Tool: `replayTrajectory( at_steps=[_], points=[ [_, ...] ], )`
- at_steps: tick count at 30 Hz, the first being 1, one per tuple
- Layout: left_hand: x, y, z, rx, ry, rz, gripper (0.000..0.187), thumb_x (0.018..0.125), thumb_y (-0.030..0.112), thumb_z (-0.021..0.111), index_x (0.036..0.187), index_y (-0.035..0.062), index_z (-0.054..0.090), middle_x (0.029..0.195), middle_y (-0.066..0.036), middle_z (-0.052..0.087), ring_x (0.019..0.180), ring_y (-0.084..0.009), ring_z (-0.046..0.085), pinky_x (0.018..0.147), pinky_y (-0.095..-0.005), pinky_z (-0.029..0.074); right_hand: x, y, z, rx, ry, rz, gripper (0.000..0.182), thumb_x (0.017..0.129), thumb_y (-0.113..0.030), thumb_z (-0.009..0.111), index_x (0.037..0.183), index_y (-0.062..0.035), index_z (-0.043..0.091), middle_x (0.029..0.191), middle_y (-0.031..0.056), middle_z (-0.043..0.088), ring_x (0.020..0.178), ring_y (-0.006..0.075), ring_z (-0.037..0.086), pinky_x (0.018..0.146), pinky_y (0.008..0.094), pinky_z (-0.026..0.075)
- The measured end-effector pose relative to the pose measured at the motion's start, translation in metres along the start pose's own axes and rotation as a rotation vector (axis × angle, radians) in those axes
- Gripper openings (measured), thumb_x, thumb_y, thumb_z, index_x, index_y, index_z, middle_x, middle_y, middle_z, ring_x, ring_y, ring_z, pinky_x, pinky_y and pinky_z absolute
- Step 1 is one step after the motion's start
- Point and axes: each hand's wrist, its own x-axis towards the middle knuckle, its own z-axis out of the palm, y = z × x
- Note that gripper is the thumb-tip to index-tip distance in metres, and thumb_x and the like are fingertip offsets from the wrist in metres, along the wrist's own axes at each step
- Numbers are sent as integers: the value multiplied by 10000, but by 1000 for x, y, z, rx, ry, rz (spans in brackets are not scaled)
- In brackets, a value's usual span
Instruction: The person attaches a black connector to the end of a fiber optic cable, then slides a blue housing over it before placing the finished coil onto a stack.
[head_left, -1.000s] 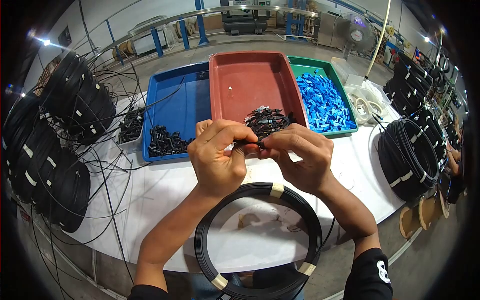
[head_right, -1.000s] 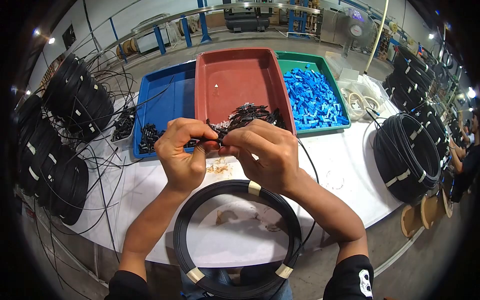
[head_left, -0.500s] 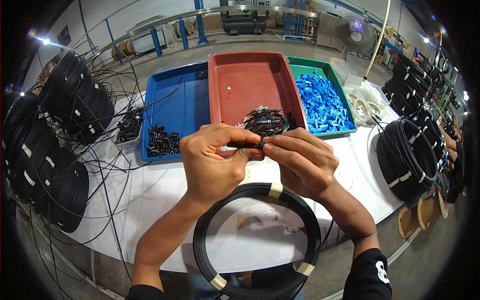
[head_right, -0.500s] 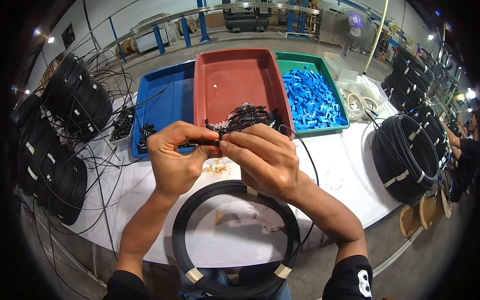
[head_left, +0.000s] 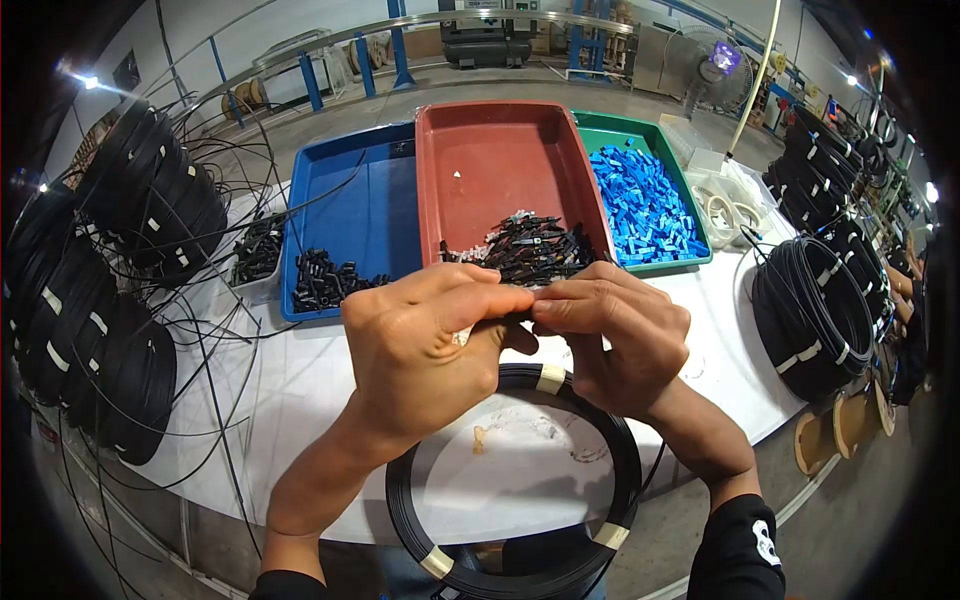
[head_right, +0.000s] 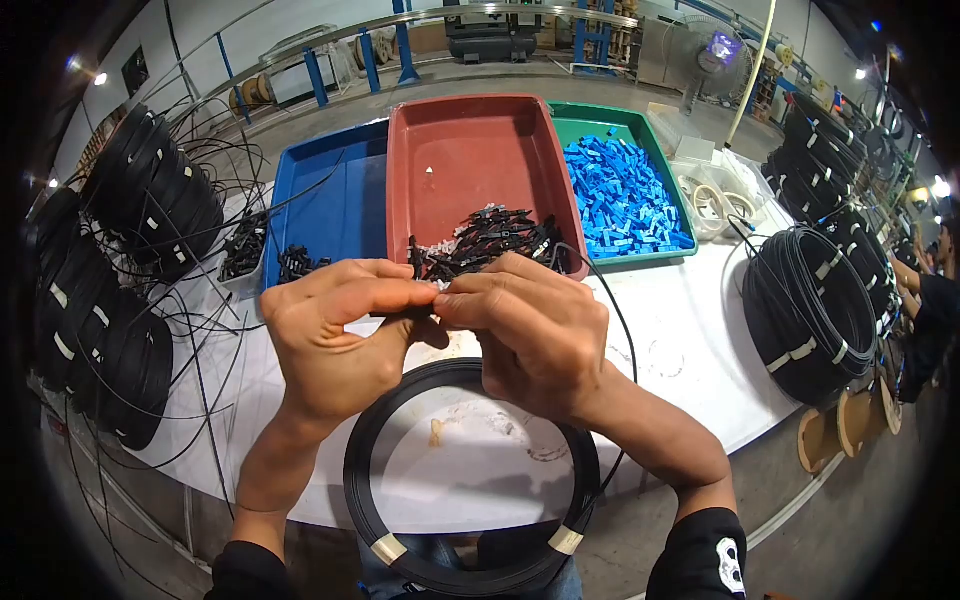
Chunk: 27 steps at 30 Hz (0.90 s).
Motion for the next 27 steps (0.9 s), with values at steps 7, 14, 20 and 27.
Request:
replayTrajectory(
  at_steps=[7, 14, 20, 27],
  points=[
    [12, -3, -10, -37, -157, -60, 367, 606, -19, 833, 964, 15, 759, 898, -125, 748, 854, -225, 749, 732, -302, 598, 1, 1, -9, 220, -125, 362, 144, 772, 151, 700, 853, 38, 662, 832, 165, 726, 760, 230, 731, 635, 296, 571],
    [19, -29, -24, -324, -207, 55, 631, 716, 79, 883, 1259, -4, 571, 1131, -142, 699, 1042, -215, 690, 899, -336, 545, 2, 19, -4, -20, 39, -45, 156, 756, 112, 719, 864, 7, 683, 862, 145, 719, 708, 221, 687, 594, 306, 549],
    [11, -21, -16, -162, -155, 86, 429, 743, -92, 774, 1141, -8, 640, 911, -136, 736, 864, -180, 731, 796, -275, 583, -2, 24, 1, -108, 67, -164, 209, 676, 118, 700, 860, 20, 693, 855, 147, 701, 690, 243, 663, 568, 317, 528],
    [12, -30, -17, -150, -221, 242, 390, 730, -88, 787, 1058, 10, 602, 860, -149, 713, 796, -210, 726, 690, -286, 588, -6, 26, 0, -86, 28, -181, 176, 753, 93, 730, 895, -8, 711, 882, 150, 723, 702, 243, 679, 591, 308, 541]
  ],
)
